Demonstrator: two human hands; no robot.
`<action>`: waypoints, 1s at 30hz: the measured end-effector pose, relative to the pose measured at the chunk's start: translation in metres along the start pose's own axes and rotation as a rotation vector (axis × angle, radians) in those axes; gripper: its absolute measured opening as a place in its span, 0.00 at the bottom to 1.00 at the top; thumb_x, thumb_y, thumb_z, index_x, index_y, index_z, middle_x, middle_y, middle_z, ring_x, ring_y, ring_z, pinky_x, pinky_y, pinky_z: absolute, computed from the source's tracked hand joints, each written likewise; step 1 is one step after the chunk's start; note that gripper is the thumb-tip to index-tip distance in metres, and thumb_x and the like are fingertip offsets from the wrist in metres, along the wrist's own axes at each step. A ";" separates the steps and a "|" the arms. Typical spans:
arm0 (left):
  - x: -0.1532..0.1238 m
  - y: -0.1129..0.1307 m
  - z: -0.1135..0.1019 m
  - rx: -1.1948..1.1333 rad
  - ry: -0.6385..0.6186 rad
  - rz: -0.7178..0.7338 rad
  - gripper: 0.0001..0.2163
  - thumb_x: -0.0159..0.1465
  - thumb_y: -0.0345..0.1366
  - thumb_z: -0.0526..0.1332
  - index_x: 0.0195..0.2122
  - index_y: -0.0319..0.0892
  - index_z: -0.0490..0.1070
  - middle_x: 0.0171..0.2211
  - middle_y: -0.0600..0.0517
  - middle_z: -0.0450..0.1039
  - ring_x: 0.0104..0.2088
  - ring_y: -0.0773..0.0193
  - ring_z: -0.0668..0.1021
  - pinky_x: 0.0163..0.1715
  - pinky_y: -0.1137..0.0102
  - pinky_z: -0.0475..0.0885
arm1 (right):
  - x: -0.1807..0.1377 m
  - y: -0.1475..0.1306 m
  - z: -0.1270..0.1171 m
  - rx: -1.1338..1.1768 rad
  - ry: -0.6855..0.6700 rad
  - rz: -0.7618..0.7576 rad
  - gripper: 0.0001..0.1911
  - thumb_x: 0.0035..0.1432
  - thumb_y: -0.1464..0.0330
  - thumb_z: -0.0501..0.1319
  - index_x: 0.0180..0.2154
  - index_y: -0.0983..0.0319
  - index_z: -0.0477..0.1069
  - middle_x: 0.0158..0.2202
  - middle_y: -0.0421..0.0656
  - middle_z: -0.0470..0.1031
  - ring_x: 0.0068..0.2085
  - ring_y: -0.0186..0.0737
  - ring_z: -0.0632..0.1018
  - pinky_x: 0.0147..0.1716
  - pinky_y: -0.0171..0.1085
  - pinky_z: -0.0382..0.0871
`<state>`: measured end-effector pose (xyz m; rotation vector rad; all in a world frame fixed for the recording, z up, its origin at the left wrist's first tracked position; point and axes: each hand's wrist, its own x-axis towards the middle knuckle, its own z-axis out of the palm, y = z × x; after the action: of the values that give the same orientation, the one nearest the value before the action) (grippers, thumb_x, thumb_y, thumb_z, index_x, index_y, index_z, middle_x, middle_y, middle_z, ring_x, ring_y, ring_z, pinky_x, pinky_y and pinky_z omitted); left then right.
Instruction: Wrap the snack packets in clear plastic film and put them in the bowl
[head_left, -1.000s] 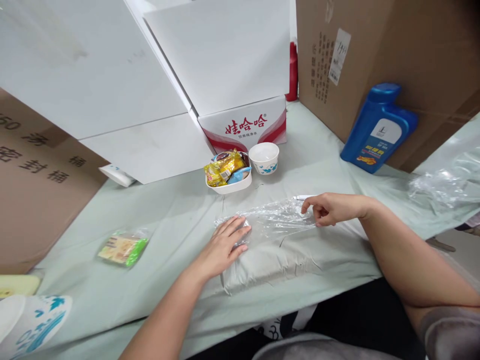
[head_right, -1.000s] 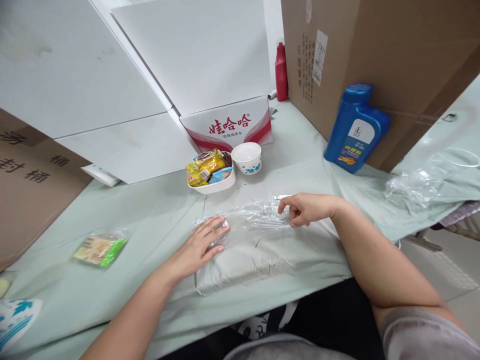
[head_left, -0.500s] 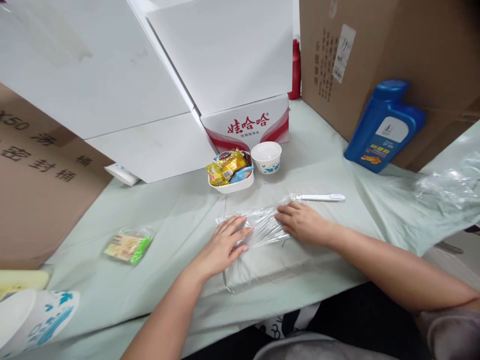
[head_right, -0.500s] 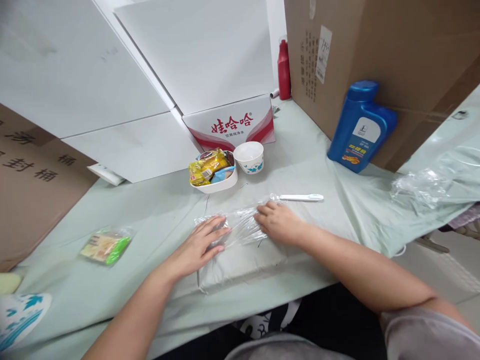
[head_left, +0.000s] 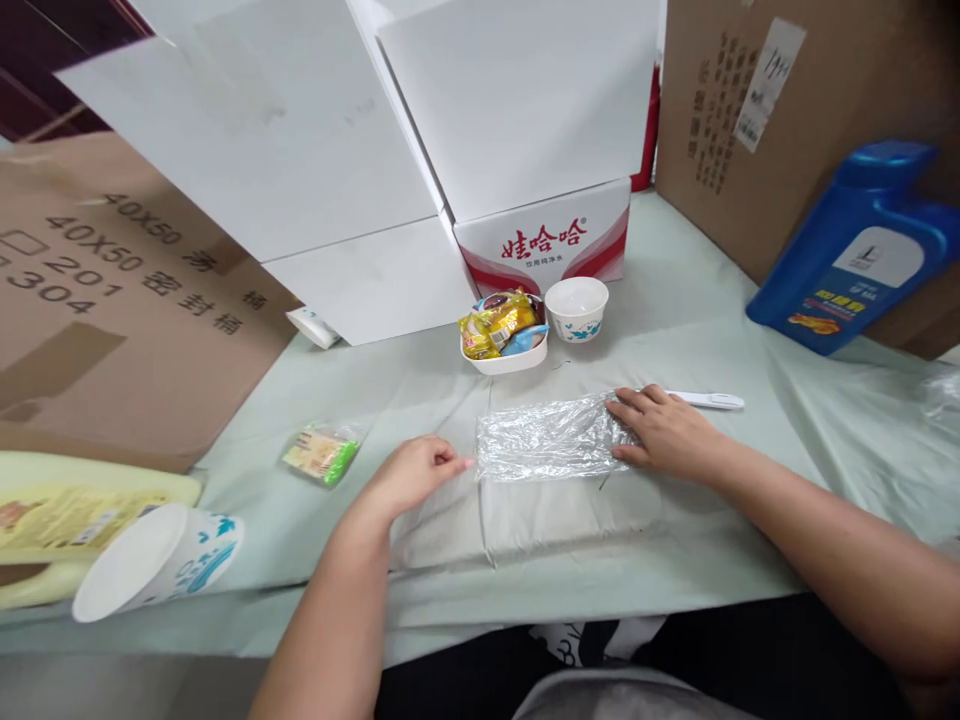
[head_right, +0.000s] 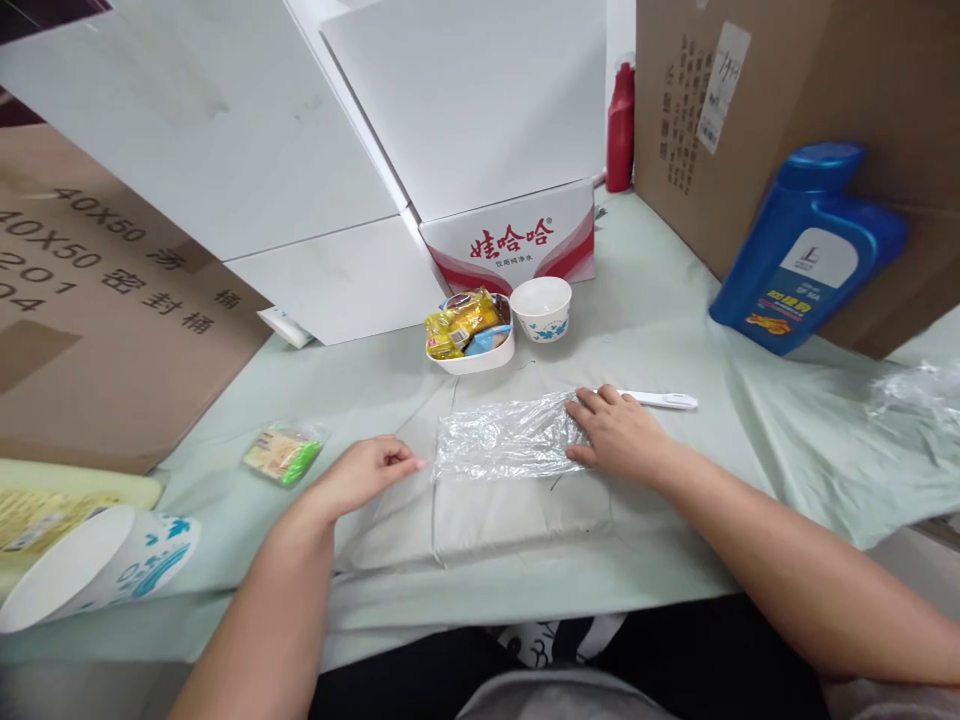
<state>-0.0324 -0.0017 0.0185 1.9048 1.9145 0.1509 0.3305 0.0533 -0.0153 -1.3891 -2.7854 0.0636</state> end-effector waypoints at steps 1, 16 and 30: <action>-0.001 0.008 0.005 -0.009 -0.027 -0.004 0.15 0.54 0.51 0.62 0.23 0.44 0.72 0.25 0.52 0.72 0.26 0.61 0.73 0.26 0.70 0.64 | 0.000 0.000 0.001 -0.004 0.003 -0.002 0.32 0.60 0.52 0.56 0.60 0.63 0.65 0.62 0.53 0.64 0.55 0.59 0.68 0.50 0.51 0.65; 0.000 0.012 0.003 -0.679 -0.147 0.102 0.13 0.49 0.40 0.67 0.21 0.43 0.63 0.24 0.52 0.71 0.47 0.52 0.76 0.38 0.67 0.70 | 0.000 -0.001 0.000 -0.029 -0.001 0.012 0.32 0.60 0.52 0.55 0.61 0.61 0.64 0.63 0.52 0.63 0.55 0.59 0.68 0.49 0.51 0.65; 0.008 0.011 0.014 -0.895 -0.224 -0.022 0.22 0.47 0.36 0.72 0.43 0.42 0.68 0.25 0.60 0.66 0.24 0.71 0.72 0.26 0.73 0.67 | 0.000 -0.001 -0.001 -0.031 -0.019 0.009 0.33 0.60 0.52 0.56 0.61 0.63 0.63 0.63 0.52 0.63 0.56 0.59 0.68 0.51 0.51 0.64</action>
<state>-0.0163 0.0036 0.0081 1.2233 1.3617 0.6364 0.3298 0.0527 -0.0146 -1.4152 -2.8070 0.0346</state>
